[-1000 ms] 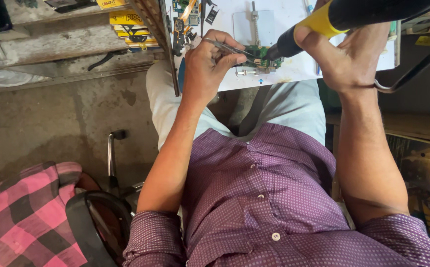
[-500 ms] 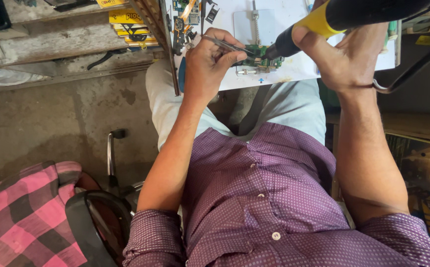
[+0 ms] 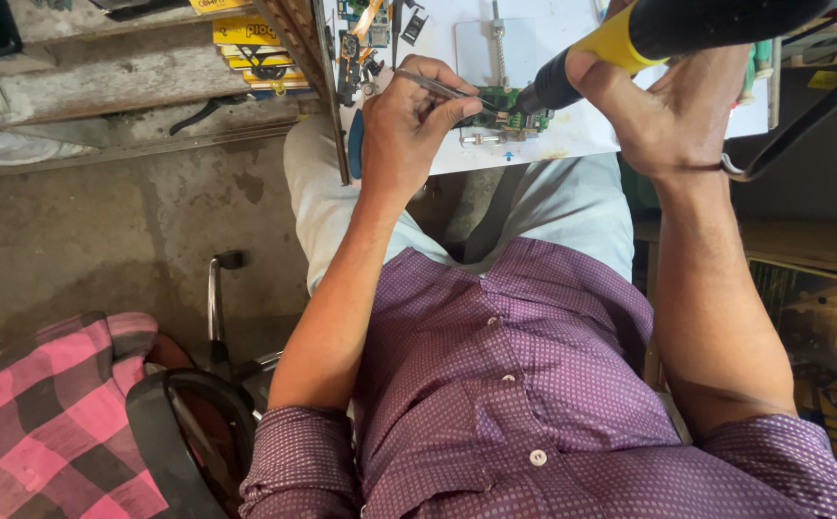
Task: The person uses a hot air gun and tweezers to heat and remove a component from a small circuit board. They then use a toothbrush to clean the board surface.
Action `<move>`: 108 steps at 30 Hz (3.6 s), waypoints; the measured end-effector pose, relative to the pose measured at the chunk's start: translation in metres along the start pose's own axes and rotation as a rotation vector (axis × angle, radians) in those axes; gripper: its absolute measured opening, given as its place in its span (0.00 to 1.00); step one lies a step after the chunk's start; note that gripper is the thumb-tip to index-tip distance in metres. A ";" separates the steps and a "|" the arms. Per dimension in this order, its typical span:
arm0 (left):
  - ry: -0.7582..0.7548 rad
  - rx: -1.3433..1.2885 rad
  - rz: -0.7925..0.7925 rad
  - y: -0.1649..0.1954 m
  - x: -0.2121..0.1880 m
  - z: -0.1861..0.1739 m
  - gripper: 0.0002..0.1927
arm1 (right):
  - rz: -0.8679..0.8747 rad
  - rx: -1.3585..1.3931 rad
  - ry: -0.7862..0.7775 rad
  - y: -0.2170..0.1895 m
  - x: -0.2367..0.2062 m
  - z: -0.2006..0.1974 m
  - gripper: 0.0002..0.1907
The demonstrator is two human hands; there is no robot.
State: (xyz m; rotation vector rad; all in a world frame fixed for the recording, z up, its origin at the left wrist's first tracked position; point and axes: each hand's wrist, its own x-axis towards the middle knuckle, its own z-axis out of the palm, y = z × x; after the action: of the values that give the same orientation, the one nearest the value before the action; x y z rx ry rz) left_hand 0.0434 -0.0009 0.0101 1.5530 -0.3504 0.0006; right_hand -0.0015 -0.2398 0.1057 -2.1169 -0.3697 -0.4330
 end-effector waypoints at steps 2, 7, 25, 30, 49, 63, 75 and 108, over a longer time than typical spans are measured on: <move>0.002 -0.021 0.008 0.000 -0.001 0.000 0.12 | -0.022 0.000 0.004 0.000 0.000 0.001 0.11; 0.014 -0.018 0.013 0.000 -0.001 0.001 0.12 | -0.005 0.072 0.002 0.000 0.000 0.003 0.11; 0.041 0.053 0.059 -0.001 -0.003 0.001 0.13 | 0.009 0.007 0.031 0.004 -0.004 0.002 0.13; 0.044 0.072 0.056 -0.001 -0.004 0.001 0.13 | -0.002 0.017 0.039 0.005 -0.005 0.002 0.12; 0.058 0.049 0.060 0.000 -0.002 0.001 0.13 | 0.042 0.111 0.047 0.005 -0.006 0.003 0.13; 0.050 0.007 0.043 0.002 -0.002 -0.001 0.12 | 0.112 0.159 0.101 -0.014 0.004 0.004 0.13; 0.084 -0.018 0.036 0.006 0.000 0.000 0.14 | 0.099 0.251 0.148 0.005 -0.004 0.001 0.16; 0.296 0.201 0.176 0.013 -0.040 0.010 0.13 | 0.133 0.171 0.267 0.041 -0.030 -0.005 0.25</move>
State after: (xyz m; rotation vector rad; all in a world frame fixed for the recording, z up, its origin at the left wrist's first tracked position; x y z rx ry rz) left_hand 0.0008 -0.0017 0.0136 1.6870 -0.2561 0.4095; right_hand -0.0120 -0.2689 0.0648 -1.8751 -0.1065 -0.5763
